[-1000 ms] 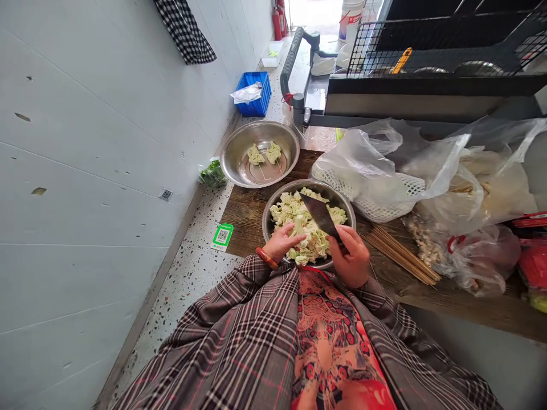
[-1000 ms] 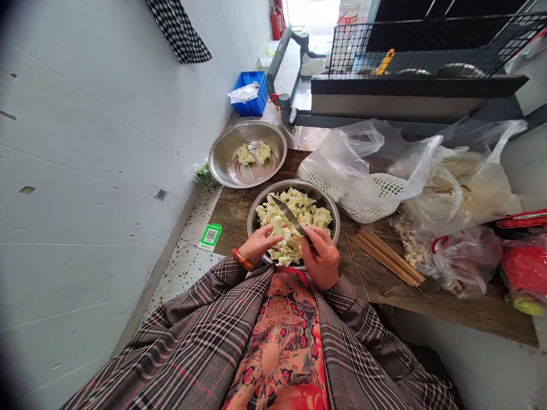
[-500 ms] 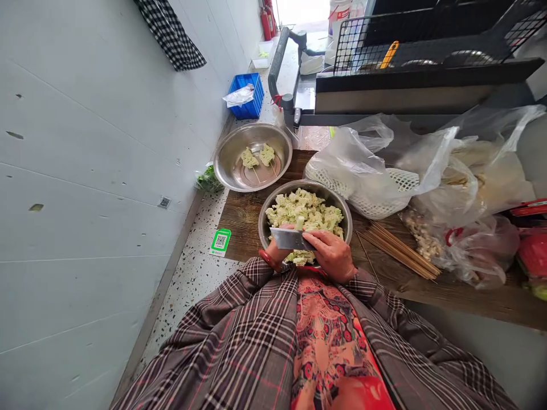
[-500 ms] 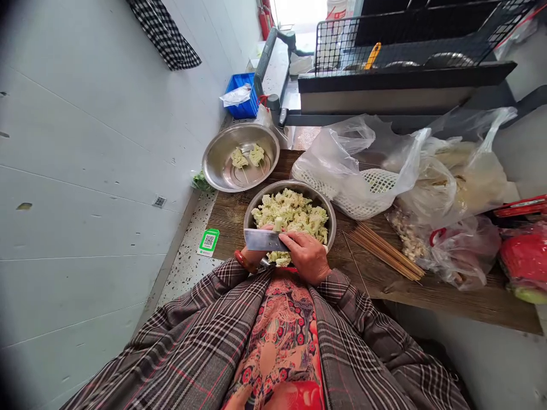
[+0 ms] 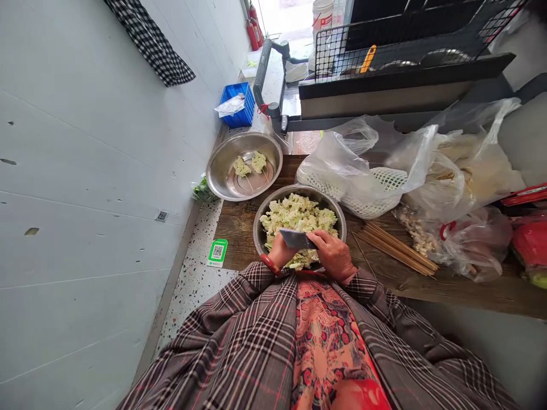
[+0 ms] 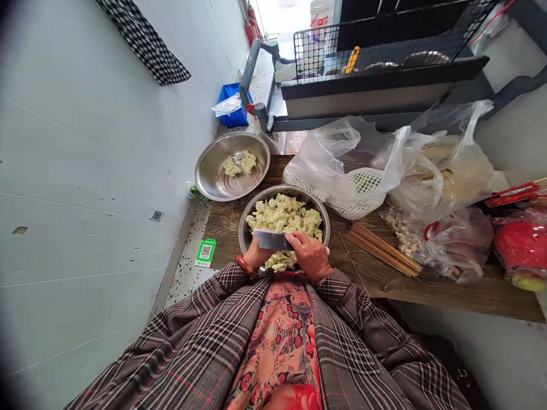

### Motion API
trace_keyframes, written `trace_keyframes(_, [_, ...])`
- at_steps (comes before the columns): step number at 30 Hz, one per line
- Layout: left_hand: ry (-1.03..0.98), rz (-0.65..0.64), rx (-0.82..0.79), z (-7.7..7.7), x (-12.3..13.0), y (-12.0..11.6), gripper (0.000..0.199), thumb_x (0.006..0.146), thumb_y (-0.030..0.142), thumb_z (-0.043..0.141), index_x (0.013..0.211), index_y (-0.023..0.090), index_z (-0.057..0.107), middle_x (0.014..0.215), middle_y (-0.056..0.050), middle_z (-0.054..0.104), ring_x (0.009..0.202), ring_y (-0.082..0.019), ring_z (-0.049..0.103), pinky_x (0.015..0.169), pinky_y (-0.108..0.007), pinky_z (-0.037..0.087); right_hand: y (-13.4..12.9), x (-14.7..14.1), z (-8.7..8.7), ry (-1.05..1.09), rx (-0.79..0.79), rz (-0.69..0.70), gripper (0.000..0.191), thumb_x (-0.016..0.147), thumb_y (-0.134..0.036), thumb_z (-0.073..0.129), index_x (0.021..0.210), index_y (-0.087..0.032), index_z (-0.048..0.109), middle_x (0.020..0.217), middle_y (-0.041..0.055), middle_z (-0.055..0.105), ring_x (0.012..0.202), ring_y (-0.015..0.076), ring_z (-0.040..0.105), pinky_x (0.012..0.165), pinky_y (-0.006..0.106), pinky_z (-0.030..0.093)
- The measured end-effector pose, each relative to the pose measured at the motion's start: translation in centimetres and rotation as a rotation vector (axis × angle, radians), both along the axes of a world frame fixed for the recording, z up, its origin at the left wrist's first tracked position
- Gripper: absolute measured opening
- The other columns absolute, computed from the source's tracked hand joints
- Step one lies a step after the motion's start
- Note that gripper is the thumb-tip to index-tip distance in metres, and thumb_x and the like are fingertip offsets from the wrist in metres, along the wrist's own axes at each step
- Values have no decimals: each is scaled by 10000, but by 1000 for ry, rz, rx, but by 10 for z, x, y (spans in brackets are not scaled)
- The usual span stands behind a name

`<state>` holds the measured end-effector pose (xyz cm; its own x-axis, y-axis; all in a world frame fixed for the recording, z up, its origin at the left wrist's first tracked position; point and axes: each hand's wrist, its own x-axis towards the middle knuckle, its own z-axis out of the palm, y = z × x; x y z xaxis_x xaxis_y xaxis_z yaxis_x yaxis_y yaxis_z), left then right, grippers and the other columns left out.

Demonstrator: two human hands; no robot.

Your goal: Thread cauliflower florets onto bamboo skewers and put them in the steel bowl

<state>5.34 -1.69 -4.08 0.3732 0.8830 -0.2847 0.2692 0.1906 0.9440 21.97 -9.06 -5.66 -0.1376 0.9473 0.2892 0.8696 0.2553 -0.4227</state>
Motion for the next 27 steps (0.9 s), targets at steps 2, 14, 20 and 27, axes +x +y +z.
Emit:
trace_keyframes(2, [96, -46, 43, 8, 3, -2, 204, 625, 331, 708, 600, 163, 596, 684, -32, 559, 708, -173, 489, 734, -338, 417, -1, 10, -10, 4, -42, -53, 336, 872, -102, 493, 1157, -232, 615, 1088, 43, 657, 801, 140, 626, 638, 223, 448])
trace_keyframes(14, [318, -143, 255, 26, 9, 2, 223, 677, 314, 687, 839, 169, 640, 849, -39, 573, 851, -184, 510, 873, -348, 399, -6, 30, 29, 607, 109, -247, 221, 903, -297, 484, 1032, -217, 644, 1009, 67, 646, 942, 198, 614, 866, 346, 501])
trace_keyframes(20, [243, -185, 206, 32, 3, 6, 327, 646, 324, 717, 920, 168, 631, 937, -46, 616, 906, -193, 541, 893, -337, 403, -8, 27, 42, 688, -45, -120, 268, 872, -303, 547, 1109, -223, 643, 1023, 54, 673, 889, 202, 643, 797, 338, 535])
trace_keyframes(27, [128, -348, 192, 33, 0, 6, 276, 683, 378, 704, 849, 157, 692, 904, -74, 653, 896, -206, 573, 870, -336, 434, 5, 25, 51, 381, 24, 298, 323, 893, -196, 493, 1196, -229, 601, 1371, 75, 503, 1290, 239, 423, 1049, 486, 385])
